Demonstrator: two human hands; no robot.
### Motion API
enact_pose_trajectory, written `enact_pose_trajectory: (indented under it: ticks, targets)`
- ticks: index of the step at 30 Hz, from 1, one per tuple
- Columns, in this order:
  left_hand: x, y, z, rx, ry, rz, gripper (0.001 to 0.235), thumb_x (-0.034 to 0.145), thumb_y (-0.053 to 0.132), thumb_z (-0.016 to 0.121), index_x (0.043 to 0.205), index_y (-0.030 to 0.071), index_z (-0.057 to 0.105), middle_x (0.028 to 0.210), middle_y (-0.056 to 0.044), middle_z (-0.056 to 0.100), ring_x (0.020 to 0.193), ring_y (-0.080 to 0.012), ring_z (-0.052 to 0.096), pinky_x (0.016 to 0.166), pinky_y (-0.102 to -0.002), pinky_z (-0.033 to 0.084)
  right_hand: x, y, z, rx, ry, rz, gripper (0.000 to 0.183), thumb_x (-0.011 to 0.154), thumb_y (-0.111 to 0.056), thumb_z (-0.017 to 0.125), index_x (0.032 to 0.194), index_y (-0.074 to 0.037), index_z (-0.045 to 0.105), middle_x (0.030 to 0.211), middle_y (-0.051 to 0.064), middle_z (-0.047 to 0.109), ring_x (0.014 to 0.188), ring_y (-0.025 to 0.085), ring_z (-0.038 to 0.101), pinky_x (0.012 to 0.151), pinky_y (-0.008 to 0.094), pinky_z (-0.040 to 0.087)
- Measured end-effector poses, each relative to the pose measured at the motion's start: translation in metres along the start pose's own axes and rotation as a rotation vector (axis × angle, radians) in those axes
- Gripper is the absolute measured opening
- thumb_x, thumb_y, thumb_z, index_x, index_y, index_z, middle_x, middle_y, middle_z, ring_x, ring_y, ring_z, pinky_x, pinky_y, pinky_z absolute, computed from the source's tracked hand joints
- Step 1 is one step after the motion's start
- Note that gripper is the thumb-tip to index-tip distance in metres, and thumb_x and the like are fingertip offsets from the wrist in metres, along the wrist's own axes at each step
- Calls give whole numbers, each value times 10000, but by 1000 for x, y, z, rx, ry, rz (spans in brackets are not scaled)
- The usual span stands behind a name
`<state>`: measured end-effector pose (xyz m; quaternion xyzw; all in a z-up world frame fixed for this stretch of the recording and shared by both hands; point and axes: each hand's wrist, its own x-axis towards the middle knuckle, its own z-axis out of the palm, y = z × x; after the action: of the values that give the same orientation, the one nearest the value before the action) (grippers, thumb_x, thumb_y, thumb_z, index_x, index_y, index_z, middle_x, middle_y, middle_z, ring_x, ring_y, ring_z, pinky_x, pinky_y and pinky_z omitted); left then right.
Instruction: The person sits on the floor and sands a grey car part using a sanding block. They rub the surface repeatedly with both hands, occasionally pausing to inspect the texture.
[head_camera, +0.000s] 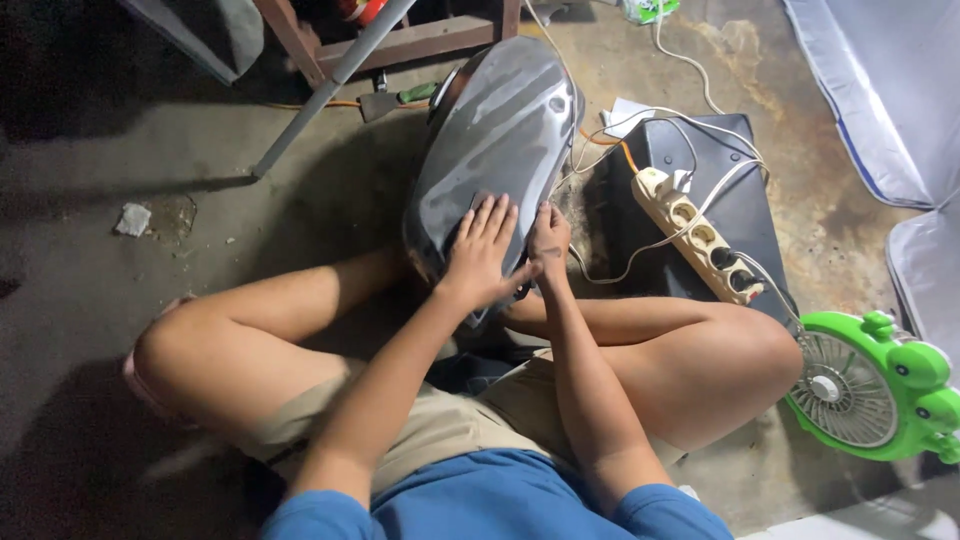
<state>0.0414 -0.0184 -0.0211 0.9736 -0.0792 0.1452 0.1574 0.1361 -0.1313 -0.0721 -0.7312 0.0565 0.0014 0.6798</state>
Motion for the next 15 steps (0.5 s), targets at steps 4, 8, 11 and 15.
enact_pose_trajectory:
  ticks: [4, 8, 11, 15]
  targets:
    - [-49, 29, -38, -17, -20, -13, 993, 917, 754, 428, 1578, 17, 351, 1636, -248, 327, 1518, -419, 303, 1221, -570, 210, 12, 22, -4, -80, -13, 22, 388, 1062, -336, 497, 907, -62, 723, 791, 139, 700, 790, 188, 624, 696, 378, 497]
    - [-51, 36, -63, -195, -210, -121, 1011, 952, 771, 325, 1599, -1, 237, 1633, -274, 290, 1528, -419, 255, 1239, -567, 157, 4, -5, -23, -245, 71, -72, 316, 1026, -377, 573, 1153, -127, 720, 1073, 163, 727, 1052, 332, 700, 896, 448, 550]
    - [-21, 24, -87, -330, -374, -195, 1044, 955, 795, 244, 1635, 23, 67, 1614, -324, 274, 1526, -445, 241, 1205, -607, 196, -19, -55, -20, -178, 162, -315, 284, 1045, -266, 537, 1237, -108, 673, 1188, 179, 666, 1162, 347, 641, 1009, 431, 505]
    - [8, -3, -88, -571, -320, -66, 867, 1049, 406, 429, 1538, -161, -7, 1132, -294, 686, 934, -457, 692, 803, -493, 560, -77, -110, -23, -101, -50, -533, 396, 1098, -215, 383, 1415, -46, 552, 1444, 205, 535, 1437, 377, 430, 1218, 484, 313]
